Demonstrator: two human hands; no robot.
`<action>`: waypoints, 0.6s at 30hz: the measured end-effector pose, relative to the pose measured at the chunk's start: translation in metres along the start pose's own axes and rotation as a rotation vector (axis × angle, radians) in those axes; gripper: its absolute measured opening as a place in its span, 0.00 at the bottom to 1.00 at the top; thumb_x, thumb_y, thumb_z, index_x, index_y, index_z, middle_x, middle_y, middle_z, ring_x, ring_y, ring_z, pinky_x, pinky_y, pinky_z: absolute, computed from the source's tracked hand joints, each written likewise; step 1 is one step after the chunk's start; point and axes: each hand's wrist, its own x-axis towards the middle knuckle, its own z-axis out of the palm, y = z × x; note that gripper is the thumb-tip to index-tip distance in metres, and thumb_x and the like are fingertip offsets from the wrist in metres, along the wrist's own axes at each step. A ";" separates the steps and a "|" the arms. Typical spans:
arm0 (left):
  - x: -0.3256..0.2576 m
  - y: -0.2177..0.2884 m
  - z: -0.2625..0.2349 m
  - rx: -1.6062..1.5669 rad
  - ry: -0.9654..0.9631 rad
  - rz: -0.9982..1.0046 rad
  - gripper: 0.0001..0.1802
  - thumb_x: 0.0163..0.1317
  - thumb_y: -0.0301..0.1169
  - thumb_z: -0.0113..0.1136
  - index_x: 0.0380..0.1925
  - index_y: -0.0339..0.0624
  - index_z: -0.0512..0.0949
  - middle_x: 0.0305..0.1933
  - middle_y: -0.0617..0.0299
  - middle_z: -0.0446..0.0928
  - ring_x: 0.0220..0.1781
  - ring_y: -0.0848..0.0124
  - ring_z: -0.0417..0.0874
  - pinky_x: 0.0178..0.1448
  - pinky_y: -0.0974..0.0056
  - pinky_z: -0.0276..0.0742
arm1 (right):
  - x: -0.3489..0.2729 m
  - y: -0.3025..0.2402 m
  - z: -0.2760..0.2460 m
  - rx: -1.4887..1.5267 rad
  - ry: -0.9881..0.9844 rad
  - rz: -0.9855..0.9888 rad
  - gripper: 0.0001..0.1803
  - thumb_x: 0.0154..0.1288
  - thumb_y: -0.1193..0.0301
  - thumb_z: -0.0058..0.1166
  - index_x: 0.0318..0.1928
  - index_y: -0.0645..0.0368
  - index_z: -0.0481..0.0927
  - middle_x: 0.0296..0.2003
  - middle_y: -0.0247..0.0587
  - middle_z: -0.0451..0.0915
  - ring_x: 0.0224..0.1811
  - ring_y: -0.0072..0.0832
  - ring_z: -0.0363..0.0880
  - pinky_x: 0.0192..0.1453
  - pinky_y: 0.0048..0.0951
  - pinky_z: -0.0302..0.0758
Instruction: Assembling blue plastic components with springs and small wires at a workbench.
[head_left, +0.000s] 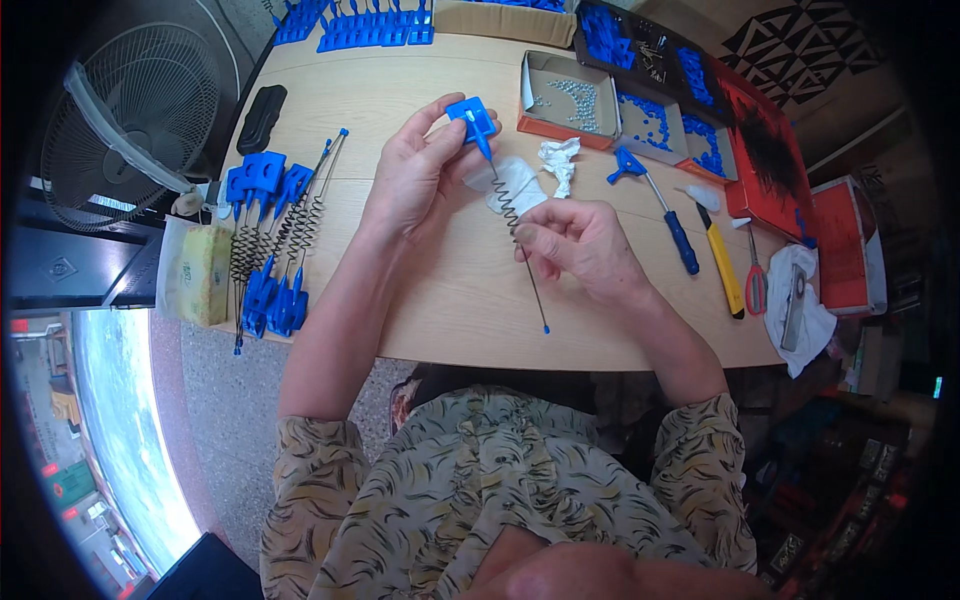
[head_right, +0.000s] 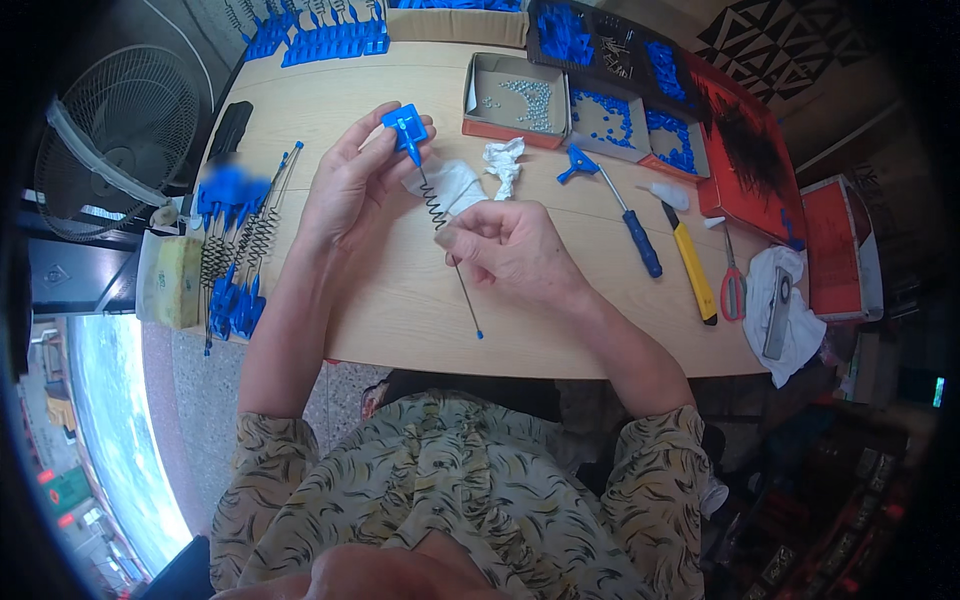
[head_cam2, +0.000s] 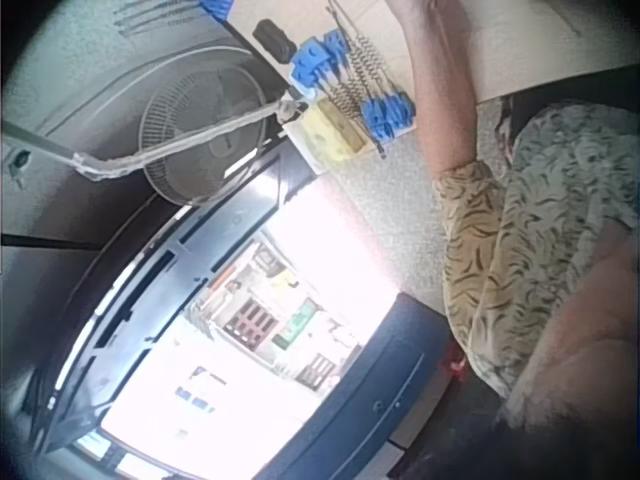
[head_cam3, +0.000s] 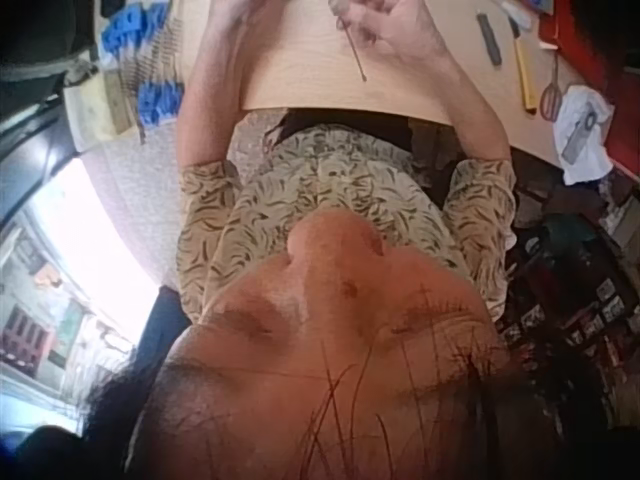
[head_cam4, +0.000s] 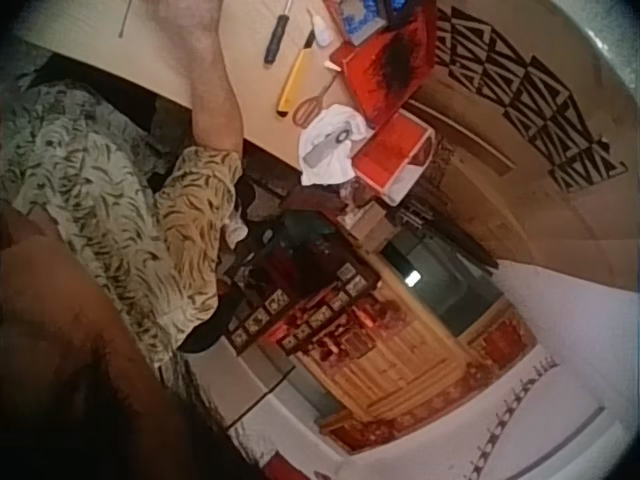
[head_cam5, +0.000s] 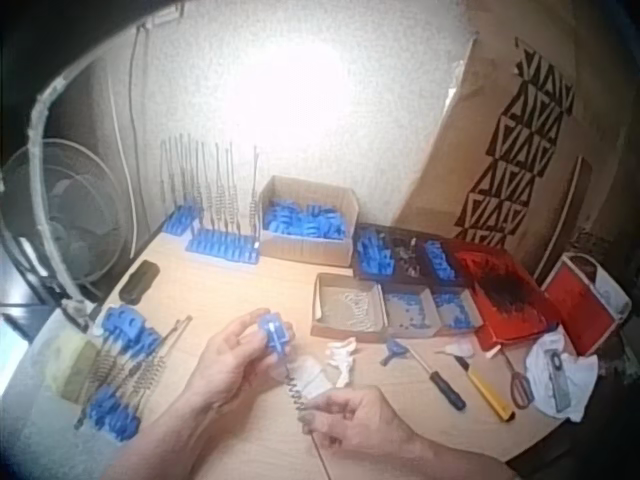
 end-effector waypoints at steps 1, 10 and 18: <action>0.000 0.001 0.002 -0.018 -0.008 0.000 0.31 0.74 0.30 0.55 0.71 0.29 0.58 0.62 0.39 0.76 0.62 0.59 0.82 0.67 0.61 0.82 | -0.001 -0.001 0.002 0.006 -0.015 0.016 0.10 0.70 0.70 0.63 0.41 0.66 0.84 0.27 0.31 0.82 0.24 0.11 0.75 0.28 0.16 0.72; -0.013 0.006 0.001 0.220 -0.017 -0.029 0.37 0.67 0.28 0.66 0.73 0.38 0.60 0.52 0.47 0.84 0.55 0.65 0.86 0.58 0.63 0.82 | 0.000 0.008 0.012 -0.071 0.068 0.066 0.08 0.66 0.73 0.66 0.39 0.65 0.83 0.27 0.30 0.82 0.24 0.10 0.75 0.26 0.15 0.70; -0.015 0.004 0.002 0.075 -0.090 -0.007 0.37 0.66 0.27 0.67 0.72 0.38 0.61 0.50 0.48 0.85 0.52 0.66 0.87 0.55 0.62 0.84 | -0.002 0.009 0.008 -0.043 0.039 0.050 0.07 0.66 0.74 0.66 0.36 0.65 0.82 0.25 0.31 0.81 0.21 0.13 0.74 0.25 0.15 0.70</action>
